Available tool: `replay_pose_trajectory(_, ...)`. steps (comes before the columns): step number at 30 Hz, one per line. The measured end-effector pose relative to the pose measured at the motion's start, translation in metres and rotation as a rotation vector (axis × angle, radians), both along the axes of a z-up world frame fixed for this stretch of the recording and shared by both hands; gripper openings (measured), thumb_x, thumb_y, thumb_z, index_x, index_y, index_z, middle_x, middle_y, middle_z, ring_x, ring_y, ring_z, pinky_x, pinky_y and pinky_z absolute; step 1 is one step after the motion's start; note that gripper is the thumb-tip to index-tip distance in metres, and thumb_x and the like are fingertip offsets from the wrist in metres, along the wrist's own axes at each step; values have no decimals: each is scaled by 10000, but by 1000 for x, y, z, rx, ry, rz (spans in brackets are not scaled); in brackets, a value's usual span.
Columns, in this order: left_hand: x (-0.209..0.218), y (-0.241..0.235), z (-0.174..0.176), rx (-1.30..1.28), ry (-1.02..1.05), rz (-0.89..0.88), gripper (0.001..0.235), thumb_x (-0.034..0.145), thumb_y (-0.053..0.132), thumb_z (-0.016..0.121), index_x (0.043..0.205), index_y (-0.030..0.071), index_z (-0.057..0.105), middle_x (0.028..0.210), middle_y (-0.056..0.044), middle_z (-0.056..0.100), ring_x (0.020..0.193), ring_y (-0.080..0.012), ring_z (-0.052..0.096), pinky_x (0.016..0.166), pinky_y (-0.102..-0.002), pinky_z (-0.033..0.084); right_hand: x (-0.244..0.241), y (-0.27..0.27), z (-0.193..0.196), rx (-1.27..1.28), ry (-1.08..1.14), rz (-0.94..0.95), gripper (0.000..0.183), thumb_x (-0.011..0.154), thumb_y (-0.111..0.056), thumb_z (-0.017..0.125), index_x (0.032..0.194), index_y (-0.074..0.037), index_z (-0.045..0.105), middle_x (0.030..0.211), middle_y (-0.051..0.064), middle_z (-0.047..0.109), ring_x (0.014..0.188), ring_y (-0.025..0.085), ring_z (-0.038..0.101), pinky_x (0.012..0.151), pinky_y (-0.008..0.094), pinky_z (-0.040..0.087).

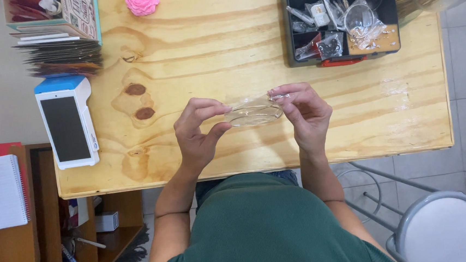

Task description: The person removes a clear circular headband from a plastic bag, places it on the table, and then picks up another headband to wrap it in plastic. They then open a small white paper packet, remove a black cord necklace, and hold it up for inspection.

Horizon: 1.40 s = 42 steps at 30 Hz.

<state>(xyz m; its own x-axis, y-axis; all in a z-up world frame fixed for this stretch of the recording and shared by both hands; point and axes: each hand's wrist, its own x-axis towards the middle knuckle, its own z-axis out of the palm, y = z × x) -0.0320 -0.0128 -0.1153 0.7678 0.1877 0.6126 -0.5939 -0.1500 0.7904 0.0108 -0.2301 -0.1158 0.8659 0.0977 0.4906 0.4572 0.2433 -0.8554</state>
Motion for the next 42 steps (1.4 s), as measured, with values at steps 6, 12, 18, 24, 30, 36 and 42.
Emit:
replay_pose_trajectory(6, 4, -4, 1, -13, -28, 103, 94, 906, 127, 817, 968, 64, 787, 865, -78, 705, 805, -234, 692, 756, -373, 586, 2, -1, -1, -23, -34, 2, 231, 994, -141, 677, 960, 87, 681, 1016, 294, 662, 981, 341, 709, 908, 442, 581)
replay_pose_trajectory(12, 10, -14, 15, -18, -8, 90, 86, 1013, 134, 688, 1031, 53, 711, 955, -86, 710, 933, -248, 702, 836, -372, 566, 9, -4, -19, 18, -12, -83, 179, 980, -85, 723, 1024, 85, 691, 974, 225, 656, 928, 276, 693, 856, 399, 583)
replay_pose_trajectory(18, 13, -19, 3, -99, 32, 57, 175, 1027, 155, 674, 1137, 19, 683, 937, -89, 720, 877, -195, 702, 807, -338, 574, 11, -4, -29, 63, -3, -44, 197, 924, -52, 777, 990, 102, 673, 900, 232, 658, 832, 292, 695, 789, 405, 599)
replay_pose_trajectory(24, 16, -19, 3, -104, -26, 83, 74, 968, 89, 734, 988, 19, 724, 880, -93, 740, 817, -218, 707, 751, -335, 578, 16, -6, -20, 70, -34, -76, 174, 938, -53, 764, 944, 67, 638, 842, 218, 659, 781, 273, 688, 738, 341, 565)
replay_pose_trajectory(30, 12, -25, 7, -127, 9, 100, 316, 979, 71, 732, 1179, 5, 496, 951, -115, 770, 782, -183, 747, 702, -287, 593, 2, 0, -1, 4, -35, -170, 246, 959, -79, 756, 1079, 52, 585, 846, 194, 698, 774, 224, 720, 738, 321, 578)
replay_pose_trajectory(36, 11, -24, 7, -59, -87, 92, 204, 978, 8, 695, 1124, -16, 554, 918, -121, 756, 741, -209, 719, 661, -302, 580, -2, -5, -4, -8, -128, -102, 347, 953, 8, 728, 1183, 68, 475, 811, 239, 687, 691, 245, 714, 704, 336, 611)
replay_pose_trajectory(42, 7, -24, 13, 78, -108, 57, 182, 1054, 74, 571, 1214, 28, 647, 997, -96, 710, 856, -215, 673, 721, -333, 585, -7, -13, -16, -28, -205, -114, 428, 933, 34, 737, 1272, 102, 484, 840, 257, 699, 726, 273, 716, 728, 379, 615)
